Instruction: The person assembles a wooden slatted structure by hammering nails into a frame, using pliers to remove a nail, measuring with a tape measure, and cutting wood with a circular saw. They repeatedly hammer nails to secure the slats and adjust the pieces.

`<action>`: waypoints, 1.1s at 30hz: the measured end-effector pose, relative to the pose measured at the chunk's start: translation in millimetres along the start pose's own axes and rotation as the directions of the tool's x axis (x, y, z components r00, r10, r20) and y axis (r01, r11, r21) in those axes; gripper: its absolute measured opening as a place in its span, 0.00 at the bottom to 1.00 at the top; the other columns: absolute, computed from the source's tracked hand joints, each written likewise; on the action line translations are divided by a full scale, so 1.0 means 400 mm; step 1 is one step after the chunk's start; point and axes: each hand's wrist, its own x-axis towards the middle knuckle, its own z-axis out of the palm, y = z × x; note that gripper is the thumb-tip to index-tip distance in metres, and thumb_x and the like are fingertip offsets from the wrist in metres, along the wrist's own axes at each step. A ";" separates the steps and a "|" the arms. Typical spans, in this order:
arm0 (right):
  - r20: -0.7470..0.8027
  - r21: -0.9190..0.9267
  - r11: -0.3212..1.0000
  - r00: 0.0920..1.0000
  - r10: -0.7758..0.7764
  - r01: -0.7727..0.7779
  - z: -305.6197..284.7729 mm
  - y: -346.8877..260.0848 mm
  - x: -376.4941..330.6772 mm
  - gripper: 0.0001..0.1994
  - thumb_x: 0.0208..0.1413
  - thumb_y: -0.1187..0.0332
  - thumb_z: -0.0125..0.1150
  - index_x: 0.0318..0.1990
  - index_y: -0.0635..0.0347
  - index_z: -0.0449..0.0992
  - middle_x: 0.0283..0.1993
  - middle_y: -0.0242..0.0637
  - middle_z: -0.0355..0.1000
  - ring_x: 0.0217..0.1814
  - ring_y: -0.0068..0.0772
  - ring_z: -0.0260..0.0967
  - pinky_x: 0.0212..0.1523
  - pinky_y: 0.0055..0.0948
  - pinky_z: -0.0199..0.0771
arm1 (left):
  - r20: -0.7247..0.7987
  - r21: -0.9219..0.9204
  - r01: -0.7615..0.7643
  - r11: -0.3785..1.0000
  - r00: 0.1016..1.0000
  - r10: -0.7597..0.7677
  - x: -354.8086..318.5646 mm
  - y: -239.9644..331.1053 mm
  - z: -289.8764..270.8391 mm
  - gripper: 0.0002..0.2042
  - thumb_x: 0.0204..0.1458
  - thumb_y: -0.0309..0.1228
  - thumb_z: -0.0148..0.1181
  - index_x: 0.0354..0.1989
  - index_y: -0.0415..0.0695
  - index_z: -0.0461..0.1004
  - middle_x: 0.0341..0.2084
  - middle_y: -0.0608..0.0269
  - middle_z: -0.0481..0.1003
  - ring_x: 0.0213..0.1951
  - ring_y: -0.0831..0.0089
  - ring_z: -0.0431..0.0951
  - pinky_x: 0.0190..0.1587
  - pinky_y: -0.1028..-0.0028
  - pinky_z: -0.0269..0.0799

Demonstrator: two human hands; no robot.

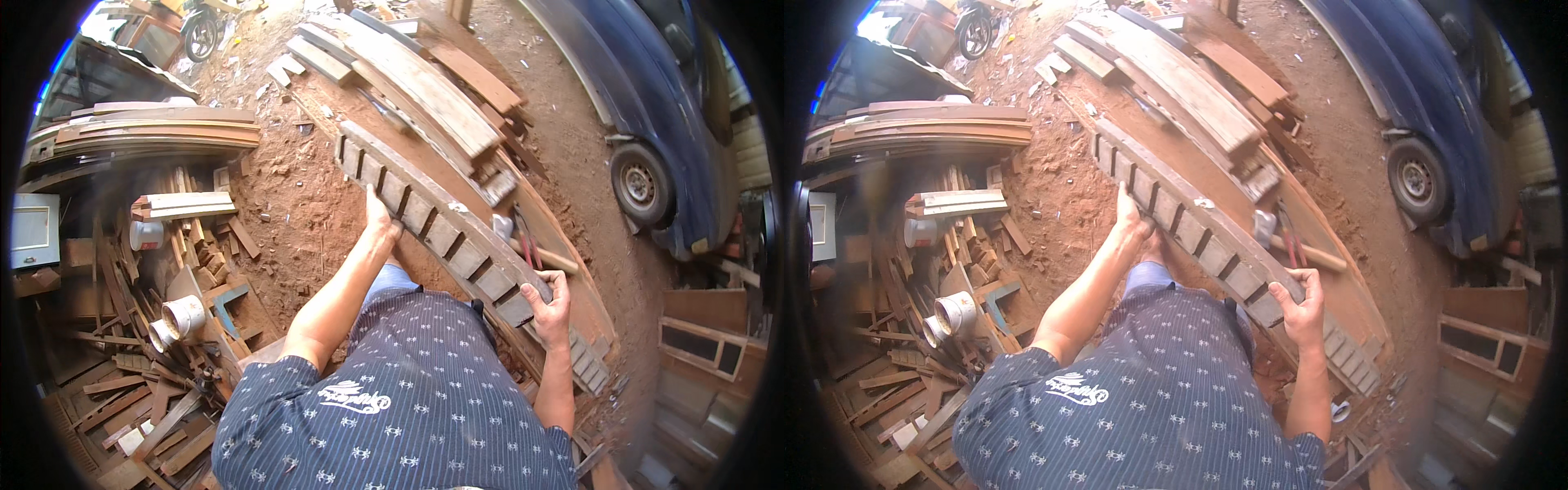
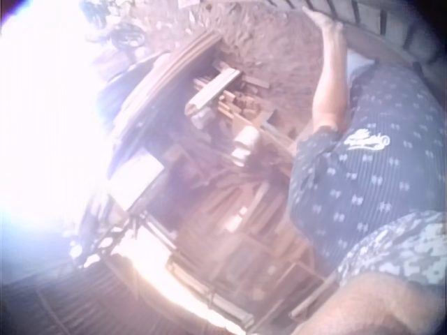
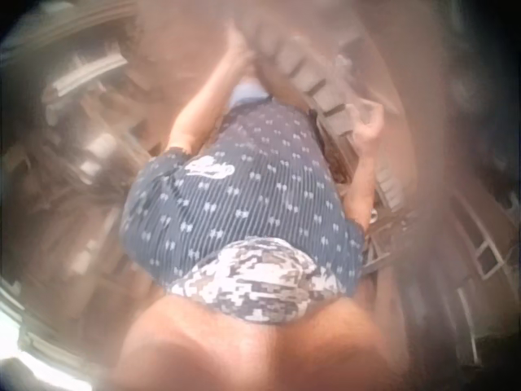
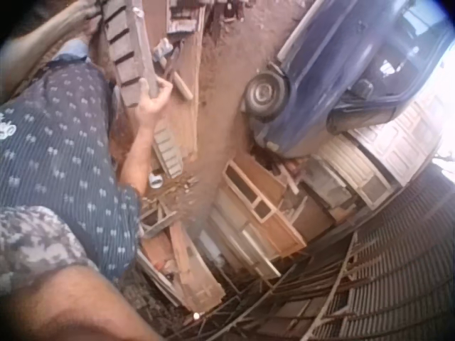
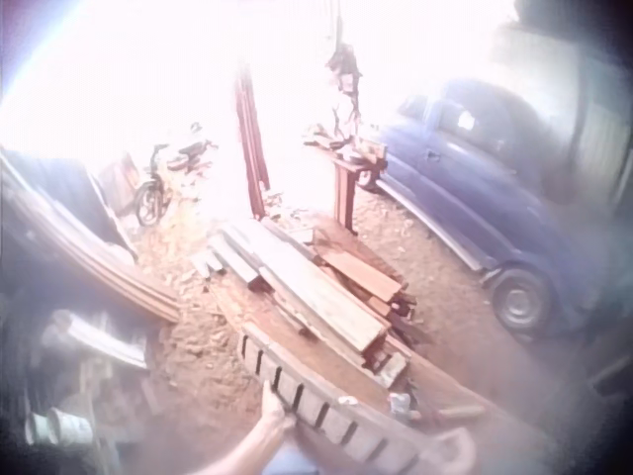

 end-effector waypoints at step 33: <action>0.068 -0.146 0.982 0.989 0.128 -0.117 1.183 0.093 0.899 0.23 0.56 0.66 0.70 0.58 0.57 0.69 0.52 0.50 0.78 0.53 0.51 0.79 0.50 0.44 0.79 | -0.090 0.883 -0.132 0.451 0.895 0.438 0.734 0.621 -0.073 0.46 0.55 0.51 0.68 0.74 0.37 0.52 0.70 0.46 0.61 0.70 0.52 0.60 0.73 0.56 0.52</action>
